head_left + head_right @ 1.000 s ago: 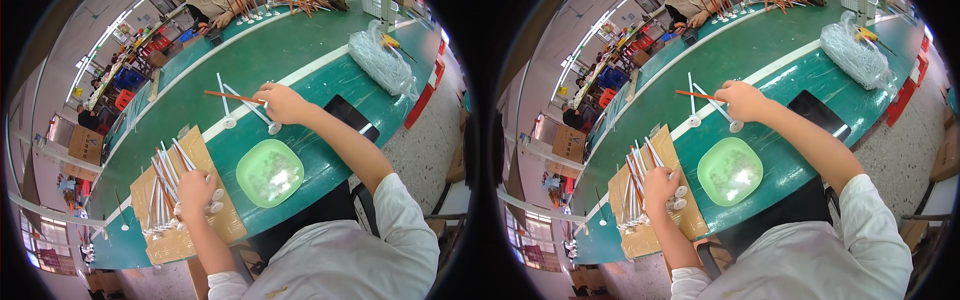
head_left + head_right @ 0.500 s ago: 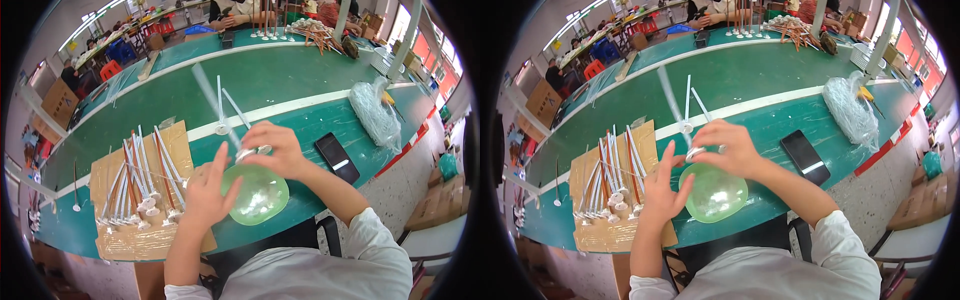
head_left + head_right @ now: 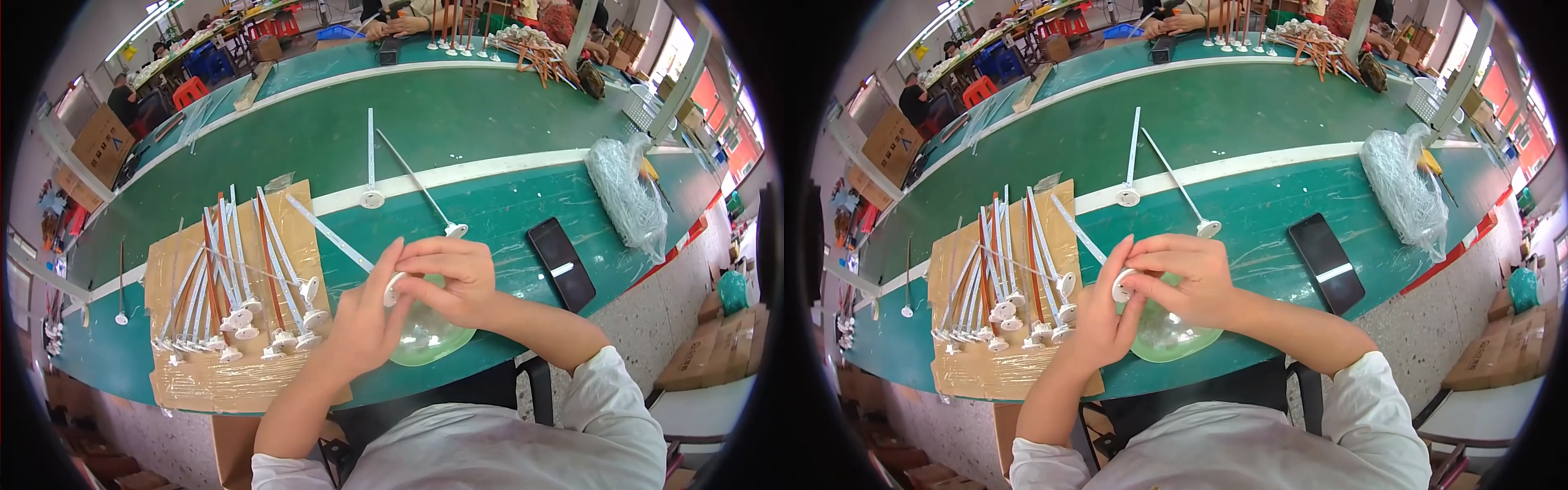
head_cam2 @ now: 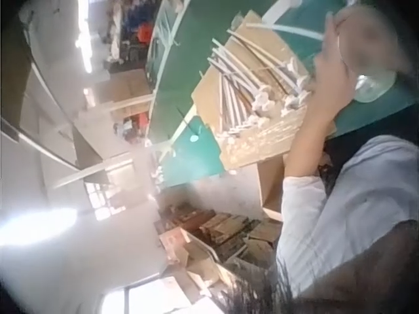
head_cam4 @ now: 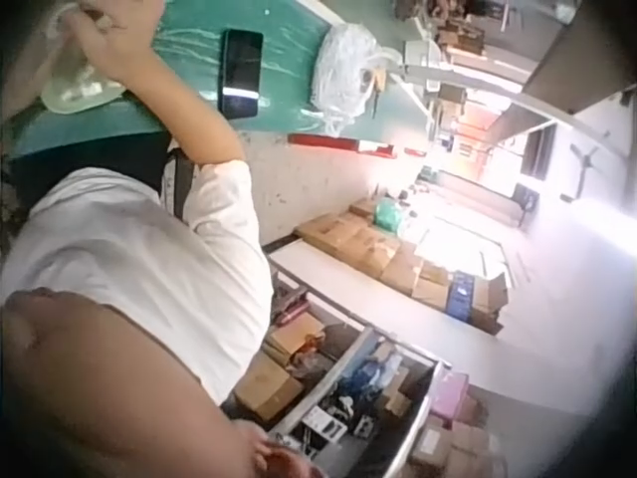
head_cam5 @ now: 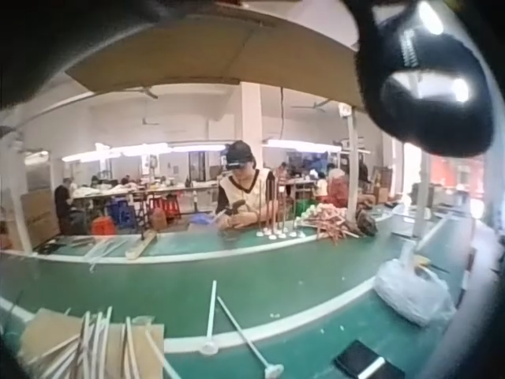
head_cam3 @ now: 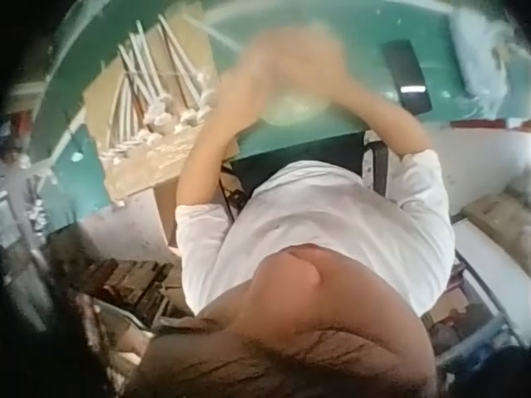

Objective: Assembling small white plastic components onto thin plastic rods at a manufacturing workbench.

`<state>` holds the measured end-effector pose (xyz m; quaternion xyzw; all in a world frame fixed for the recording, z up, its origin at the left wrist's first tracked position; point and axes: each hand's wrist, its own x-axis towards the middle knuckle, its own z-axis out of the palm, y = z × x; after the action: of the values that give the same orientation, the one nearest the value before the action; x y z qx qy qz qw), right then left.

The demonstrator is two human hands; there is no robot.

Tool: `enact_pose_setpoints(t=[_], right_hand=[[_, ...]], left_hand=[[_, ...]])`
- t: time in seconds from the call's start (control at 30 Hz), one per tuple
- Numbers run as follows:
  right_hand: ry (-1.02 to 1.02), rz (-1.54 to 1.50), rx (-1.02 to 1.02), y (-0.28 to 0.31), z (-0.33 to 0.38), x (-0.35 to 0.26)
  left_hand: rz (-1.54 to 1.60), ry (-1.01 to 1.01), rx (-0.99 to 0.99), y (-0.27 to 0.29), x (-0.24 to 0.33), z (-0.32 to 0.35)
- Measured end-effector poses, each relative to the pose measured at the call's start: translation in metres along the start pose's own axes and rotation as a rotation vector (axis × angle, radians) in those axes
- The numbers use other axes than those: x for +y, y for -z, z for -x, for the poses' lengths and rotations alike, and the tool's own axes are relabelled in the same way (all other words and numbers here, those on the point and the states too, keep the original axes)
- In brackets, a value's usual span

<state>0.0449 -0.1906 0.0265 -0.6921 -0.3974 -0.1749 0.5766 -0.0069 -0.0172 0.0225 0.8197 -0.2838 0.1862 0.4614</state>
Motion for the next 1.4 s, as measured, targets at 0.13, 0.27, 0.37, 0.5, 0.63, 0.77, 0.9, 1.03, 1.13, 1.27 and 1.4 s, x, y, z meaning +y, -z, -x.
enact_pose_setpoints(t=[0.13,0.27,0.37,0.5,0.63,0.77,0.9,1.03,1.13,1.27,1.4], right_hand=[[0.223,0.121,0.07,0.001,0.0,0.006],[0.314,0.179,0.062,-0.002,-0.001,0.005],[0.325,0.221,0.071,-0.002,-0.001,0.004],[0.317,0.221,0.09,-0.004,0.0,0.004],[0.226,0.241,-0.037,0.007,-0.003,0.0],[0.0,0.034,-0.12,0.008,-0.003,-0.001],[0.122,0.089,-0.084,0.005,-0.002,0.002],[0.127,0.165,-0.124,0.009,-0.006,-0.004],[0.007,0.147,-0.08,0.007,-0.011,-0.001],[-0.08,0.373,-0.359,0.013,-0.003,0.01],[-0.124,0.585,-0.633,0.019,0.001,0.007]], left_hand=[[-0.045,0.027,-0.074,0.005,-0.004,0.001],[-0.044,-0.006,-0.019,0.003,-0.007,0.004],[-0.131,-0.055,-0.016,0.001,-0.009,0.005],[-0.135,-0.076,-0.011,0.003,-0.006,0.003],[0.202,0.142,-0.031,0.005,-0.002,0.002],[0.16,0.113,-0.011,0.004,-0.005,0.0],[-0.036,-0.016,0.008,0.001,-0.016,0.001],[-0.215,-0.112,0.036,0.006,-0.015,-0.002],[-0.309,-0.041,0.131,0.01,-0.019,-0.003],[-0.253,-0.001,0.204,0.012,-0.027,-0.003],[-0.271,0.005,0.182,0.01,-0.023,-0.005]])
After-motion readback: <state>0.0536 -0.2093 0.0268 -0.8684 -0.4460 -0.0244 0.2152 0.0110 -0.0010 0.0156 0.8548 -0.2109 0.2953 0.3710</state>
